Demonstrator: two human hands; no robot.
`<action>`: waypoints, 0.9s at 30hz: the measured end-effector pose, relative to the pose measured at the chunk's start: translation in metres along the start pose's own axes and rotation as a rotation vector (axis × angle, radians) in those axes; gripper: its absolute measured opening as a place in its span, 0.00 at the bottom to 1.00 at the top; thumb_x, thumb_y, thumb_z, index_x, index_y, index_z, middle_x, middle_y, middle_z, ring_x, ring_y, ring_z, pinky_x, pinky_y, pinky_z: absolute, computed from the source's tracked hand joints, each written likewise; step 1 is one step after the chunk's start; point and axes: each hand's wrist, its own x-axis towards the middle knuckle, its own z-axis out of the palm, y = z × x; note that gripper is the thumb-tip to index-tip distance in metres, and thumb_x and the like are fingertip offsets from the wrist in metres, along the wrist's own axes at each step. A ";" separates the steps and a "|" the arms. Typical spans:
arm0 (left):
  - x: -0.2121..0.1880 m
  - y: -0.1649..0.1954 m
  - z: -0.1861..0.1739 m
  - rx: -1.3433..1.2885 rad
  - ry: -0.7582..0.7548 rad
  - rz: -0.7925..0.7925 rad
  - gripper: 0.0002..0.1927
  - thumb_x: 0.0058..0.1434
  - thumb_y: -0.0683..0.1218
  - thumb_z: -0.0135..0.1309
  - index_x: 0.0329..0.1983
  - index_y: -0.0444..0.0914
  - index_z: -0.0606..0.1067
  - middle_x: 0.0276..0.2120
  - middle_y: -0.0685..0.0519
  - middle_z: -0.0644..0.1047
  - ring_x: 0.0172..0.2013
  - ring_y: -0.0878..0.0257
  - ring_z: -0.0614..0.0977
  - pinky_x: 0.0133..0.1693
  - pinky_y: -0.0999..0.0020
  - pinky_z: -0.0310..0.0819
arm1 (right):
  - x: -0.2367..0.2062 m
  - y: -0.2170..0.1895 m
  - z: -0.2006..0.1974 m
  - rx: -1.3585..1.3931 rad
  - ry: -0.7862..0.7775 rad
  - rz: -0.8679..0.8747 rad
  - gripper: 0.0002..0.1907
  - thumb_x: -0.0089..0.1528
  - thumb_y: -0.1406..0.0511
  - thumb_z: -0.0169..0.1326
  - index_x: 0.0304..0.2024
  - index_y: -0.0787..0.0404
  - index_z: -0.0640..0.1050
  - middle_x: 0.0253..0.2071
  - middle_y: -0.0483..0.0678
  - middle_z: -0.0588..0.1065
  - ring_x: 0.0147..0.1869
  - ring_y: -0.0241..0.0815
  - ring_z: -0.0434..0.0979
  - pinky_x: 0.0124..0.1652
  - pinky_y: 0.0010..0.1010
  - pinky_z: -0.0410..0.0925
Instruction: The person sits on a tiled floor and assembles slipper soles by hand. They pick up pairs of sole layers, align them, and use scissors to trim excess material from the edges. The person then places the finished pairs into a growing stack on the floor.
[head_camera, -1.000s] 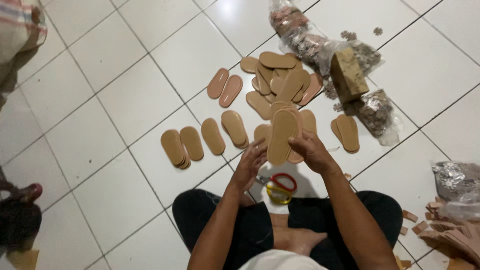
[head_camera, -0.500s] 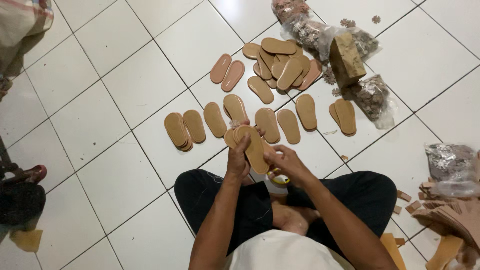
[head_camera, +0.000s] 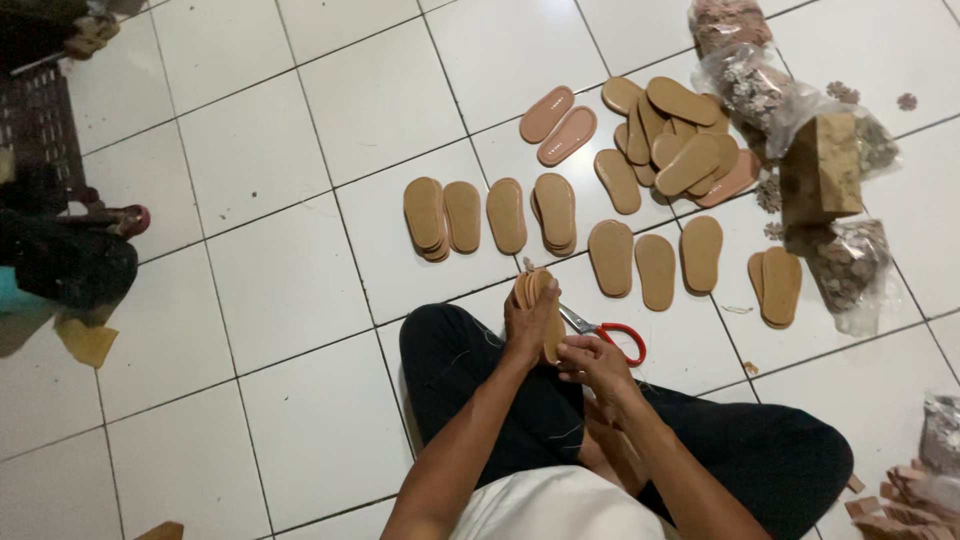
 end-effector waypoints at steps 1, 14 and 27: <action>0.003 0.001 -0.002 0.019 0.020 0.004 0.21 0.62 0.51 0.63 0.52 0.35 0.76 0.38 0.52 0.81 0.38 0.64 0.83 0.39 0.70 0.79 | 0.006 0.001 0.004 -0.015 -0.004 -0.006 0.19 0.62 0.64 0.60 0.50 0.70 0.77 0.41 0.50 0.78 0.42 0.39 0.80 0.43 0.31 0.76; 0.049 0.063 -0.084 -0.336 0.112 -0.140 0.26 0.63 0.58 0.55 0.55 0.36 0.71 0.45 0.49 0.79 0.47 0.56 0.83 0.45 0.58 0.81 | 0.128 -0.050 0.041 -0.174 0.065 -0.350 0.13 0.62 0.66 0.62 0.43 0.73 0.80 0.32 0.52 0.80 0.32 0.38 0.79 0.34 0.29 0.74; 0.076 0.083 -0.102 -0.550 -0.117 -0.191 0.21 0.72 0.47 0.46 0.63 0.31 0.70 0.54 0.47 0.79 0.54 0.56 0.81 0.56 0.59 0.77 | 0.177 -0.117 0.107 -0.424 -0.137 -0.415 0.23 0.66 0.56 0.55 0.50 0.72 0.78 0.39 0.49 0.80 0.40 0.35 0.80 0.40 0.28 0.73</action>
